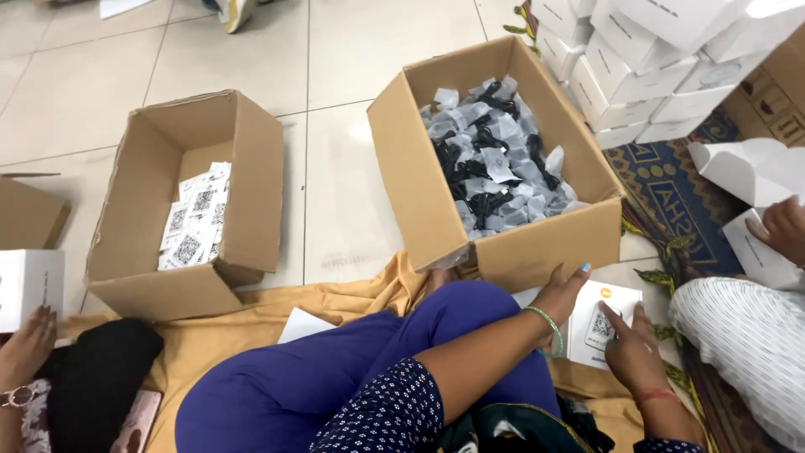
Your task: The person packs electronic chargers and cables into individual boxes and applies product labels.
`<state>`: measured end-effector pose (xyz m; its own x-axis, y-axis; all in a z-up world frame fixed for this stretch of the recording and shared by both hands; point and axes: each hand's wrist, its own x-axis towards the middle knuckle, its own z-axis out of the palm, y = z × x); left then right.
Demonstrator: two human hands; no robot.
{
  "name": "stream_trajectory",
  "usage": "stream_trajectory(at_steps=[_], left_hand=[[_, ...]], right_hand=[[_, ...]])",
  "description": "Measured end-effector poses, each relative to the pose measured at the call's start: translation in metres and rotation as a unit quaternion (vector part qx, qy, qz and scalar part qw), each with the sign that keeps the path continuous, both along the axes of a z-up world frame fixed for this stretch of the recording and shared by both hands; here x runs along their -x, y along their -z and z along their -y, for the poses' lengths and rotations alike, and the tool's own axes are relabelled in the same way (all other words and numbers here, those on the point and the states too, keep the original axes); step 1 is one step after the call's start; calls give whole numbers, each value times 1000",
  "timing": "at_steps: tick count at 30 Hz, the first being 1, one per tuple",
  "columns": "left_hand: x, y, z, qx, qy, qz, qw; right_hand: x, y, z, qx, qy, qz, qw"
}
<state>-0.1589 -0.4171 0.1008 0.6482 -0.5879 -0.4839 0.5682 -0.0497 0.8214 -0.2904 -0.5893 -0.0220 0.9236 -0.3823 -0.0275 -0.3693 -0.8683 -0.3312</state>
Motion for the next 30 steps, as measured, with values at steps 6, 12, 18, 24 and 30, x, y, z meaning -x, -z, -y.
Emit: stream_trajectory(at_steps=[6,12,18,24,30], left_hand=[[-5,21,4,186,-139,198,952],[-2,-16,-22,229,-241,265,905],[-28,-67,-107,216,-284,388,850],[-67,-98,-291,-4,-463,462,756],[-19,-68,-486,-73,-663,424,612]], right_hand=[[-25,-27,-21,-44,-27,37,998],[-66,-82,-63,-61,-77,100,990],[-95,-141,-116,-78,-120,116,983],[-141,-196,-174,-94,-237,178,951],[-190,-256,-335,-108,-427,201,875]])
